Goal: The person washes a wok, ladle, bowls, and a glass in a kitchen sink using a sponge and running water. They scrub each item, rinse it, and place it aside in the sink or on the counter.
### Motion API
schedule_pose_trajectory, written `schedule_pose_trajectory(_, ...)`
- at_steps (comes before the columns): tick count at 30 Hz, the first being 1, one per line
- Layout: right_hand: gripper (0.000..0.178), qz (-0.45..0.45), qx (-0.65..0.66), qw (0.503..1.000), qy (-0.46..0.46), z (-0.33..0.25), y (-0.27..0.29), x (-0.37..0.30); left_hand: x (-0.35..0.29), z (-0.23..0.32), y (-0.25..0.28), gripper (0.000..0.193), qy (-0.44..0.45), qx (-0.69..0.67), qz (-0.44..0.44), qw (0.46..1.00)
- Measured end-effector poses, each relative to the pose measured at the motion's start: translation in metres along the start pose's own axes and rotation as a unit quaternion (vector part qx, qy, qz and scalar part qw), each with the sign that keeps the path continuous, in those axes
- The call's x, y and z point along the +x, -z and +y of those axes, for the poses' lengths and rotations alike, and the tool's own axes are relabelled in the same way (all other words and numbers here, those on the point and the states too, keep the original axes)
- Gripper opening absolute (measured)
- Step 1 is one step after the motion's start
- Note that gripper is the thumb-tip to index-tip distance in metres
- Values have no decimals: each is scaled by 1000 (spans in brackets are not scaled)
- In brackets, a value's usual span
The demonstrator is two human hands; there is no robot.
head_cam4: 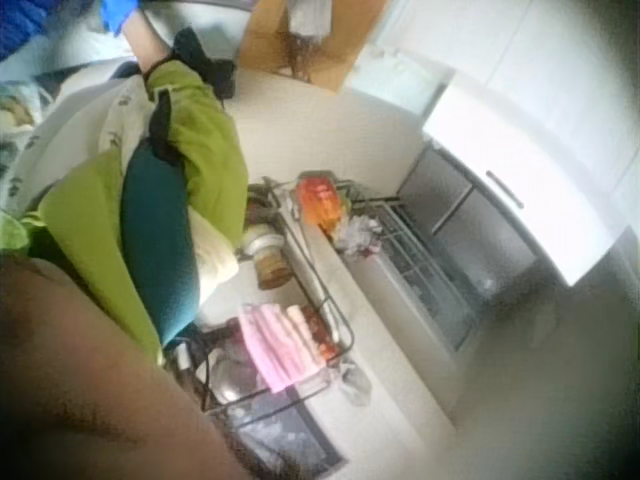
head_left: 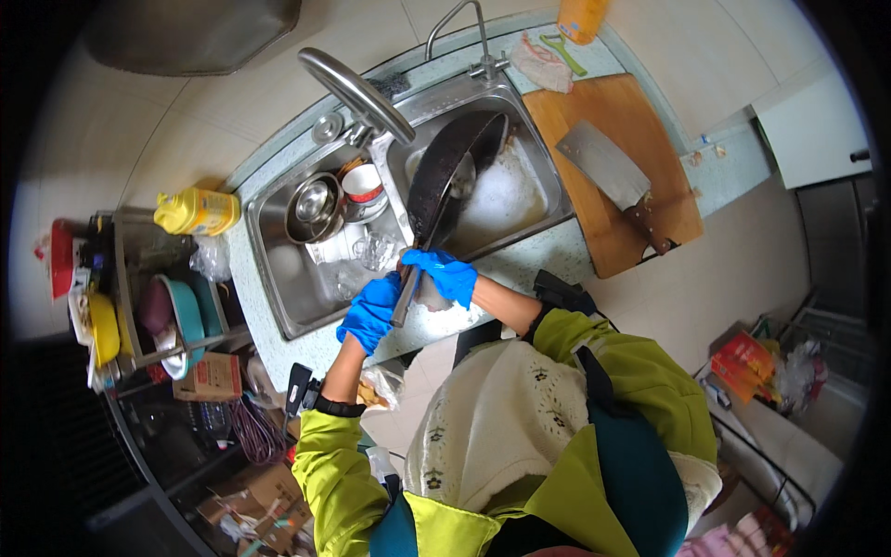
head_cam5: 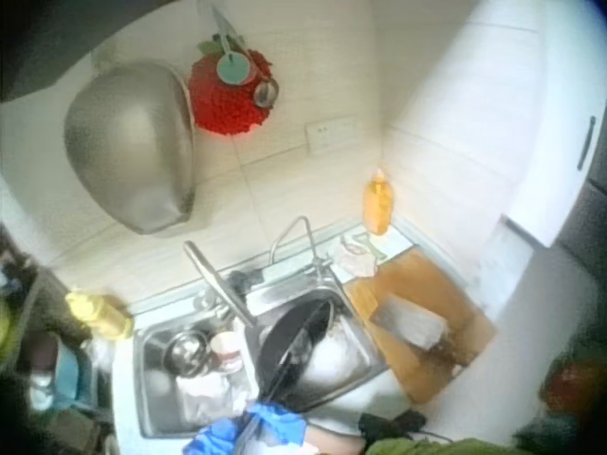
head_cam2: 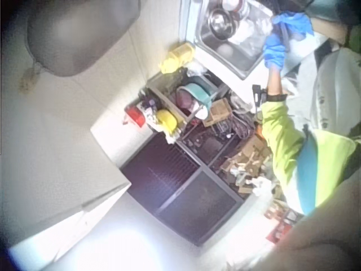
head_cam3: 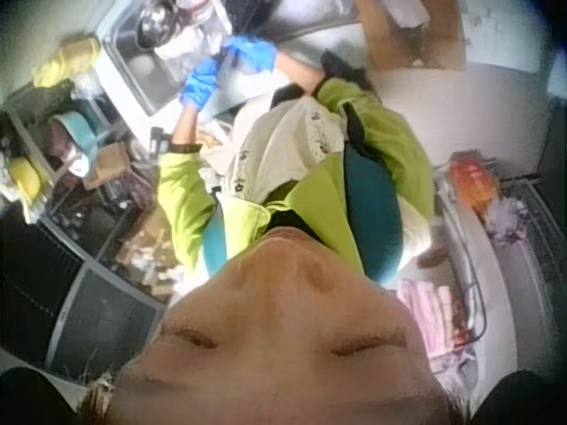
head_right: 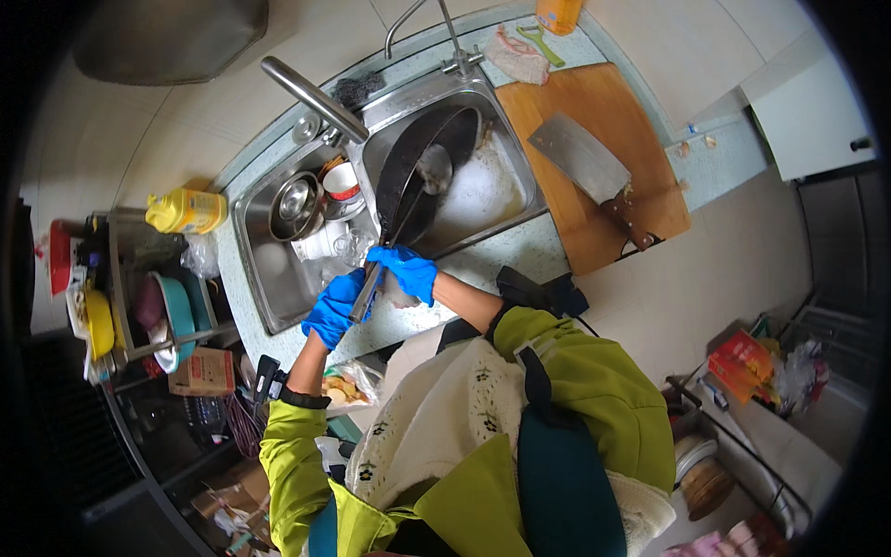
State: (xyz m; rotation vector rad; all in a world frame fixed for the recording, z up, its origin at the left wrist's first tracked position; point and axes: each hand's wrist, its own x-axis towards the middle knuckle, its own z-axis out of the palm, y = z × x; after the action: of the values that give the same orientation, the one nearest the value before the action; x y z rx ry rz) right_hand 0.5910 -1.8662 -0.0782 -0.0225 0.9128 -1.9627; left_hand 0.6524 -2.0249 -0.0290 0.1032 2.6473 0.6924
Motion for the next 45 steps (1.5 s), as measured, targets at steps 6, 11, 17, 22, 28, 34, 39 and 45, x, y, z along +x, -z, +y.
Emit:
schedule_pose_trajectory(6, 39, 86, -28, 984, -155, 7, 9, 21, 31, -20, 0, 25, 153, -516, -167, 826)
schedule_pose_trajectory(11, 60, -29, -20, 983, -178, 8, 26, 36, 48, -29, 23, 24, 106, -430, -236, 865)
schedule_pose_trajectory(17, 37, -46, -271, 958, -85, -38, 50, 18, 62, -32, 36, 24, 57, -248, -211, 944)
schedule_pose_trajectory(22, 35, 158, -326, 928, 84, -105, 120, 15, 54, -30, 57, 24, 76, -375, -11, 924)
schedule_pose_trajectory(28, 37, 297, -597, 745, 1, -119, 238, 59, 55, 20, 16, 43, 49, -73, -234, 968)
schedule_pose_trajectory(34, 30, 340, -724, 585, -131, -70, 283, 78, 49, 31, -65, 36, 114, -53, -95, 987)
schedule_pose_trajectory(39, 53, 89, -724, 625, -279, -46, 273, 97, 33, 26, -44, 7, 200, -231, -80, 949)
schedule_pose_trajectory(45, 53, 179, -625, 745, -152, -33, 248, 119, -1, 55, -23, 26, 79, 90, 232, 965)
